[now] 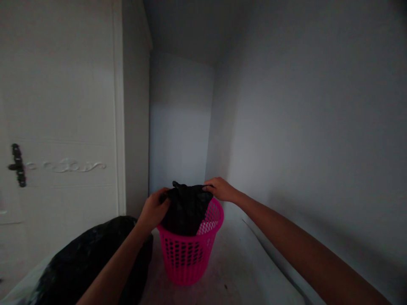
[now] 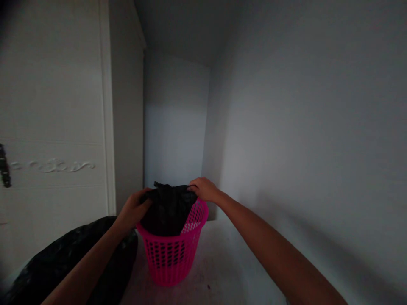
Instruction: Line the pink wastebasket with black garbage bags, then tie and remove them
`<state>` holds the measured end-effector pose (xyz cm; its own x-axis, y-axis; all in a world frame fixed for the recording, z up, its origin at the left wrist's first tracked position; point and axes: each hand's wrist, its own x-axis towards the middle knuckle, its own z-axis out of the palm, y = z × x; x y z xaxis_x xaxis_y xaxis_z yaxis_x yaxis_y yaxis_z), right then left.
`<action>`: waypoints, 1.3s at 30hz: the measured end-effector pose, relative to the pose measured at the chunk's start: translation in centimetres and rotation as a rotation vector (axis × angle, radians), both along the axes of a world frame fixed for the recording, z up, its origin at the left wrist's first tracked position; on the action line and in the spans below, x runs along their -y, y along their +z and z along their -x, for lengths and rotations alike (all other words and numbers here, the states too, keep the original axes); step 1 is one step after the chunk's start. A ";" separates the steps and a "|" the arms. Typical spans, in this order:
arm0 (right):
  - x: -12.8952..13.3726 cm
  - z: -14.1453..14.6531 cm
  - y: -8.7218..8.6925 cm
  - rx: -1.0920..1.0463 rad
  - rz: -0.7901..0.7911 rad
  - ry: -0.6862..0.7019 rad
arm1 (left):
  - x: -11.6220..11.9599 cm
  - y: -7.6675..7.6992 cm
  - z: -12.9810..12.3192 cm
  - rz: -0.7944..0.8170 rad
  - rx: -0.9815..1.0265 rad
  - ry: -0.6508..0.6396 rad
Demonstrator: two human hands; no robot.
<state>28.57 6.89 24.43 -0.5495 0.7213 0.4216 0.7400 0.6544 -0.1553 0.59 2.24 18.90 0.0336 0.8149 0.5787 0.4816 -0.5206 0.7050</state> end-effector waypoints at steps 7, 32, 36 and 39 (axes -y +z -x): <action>1.5 1.7 -0.3 -0.190 0.001 -0.006 | 4.5 -1.7 -2.6 -0.778 -0.222 0.313; 2.5 0.0 -1.0 -0.122 -0.060 -0.355 | 2.7 0.9 -0.8 -0.008 -0.427 0.234; 2.4 0.2 -1.3 -0.126 -0.089 -0.304 | 2.1 0.6 -0.1 0.079 -0.072 -0.023; 3.2 1.3 -1.5 -0.150 -0.045 0.065 | 2.8 1.2 -0.9 0.168 0.248 -0.198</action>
<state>27.30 3.66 22.95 -0.5227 0.6651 0.5334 0.6669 0.7087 -0.2301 1.44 -0.54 20.10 0.0755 0.8911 0.4474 0.1864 -0.4534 0.8716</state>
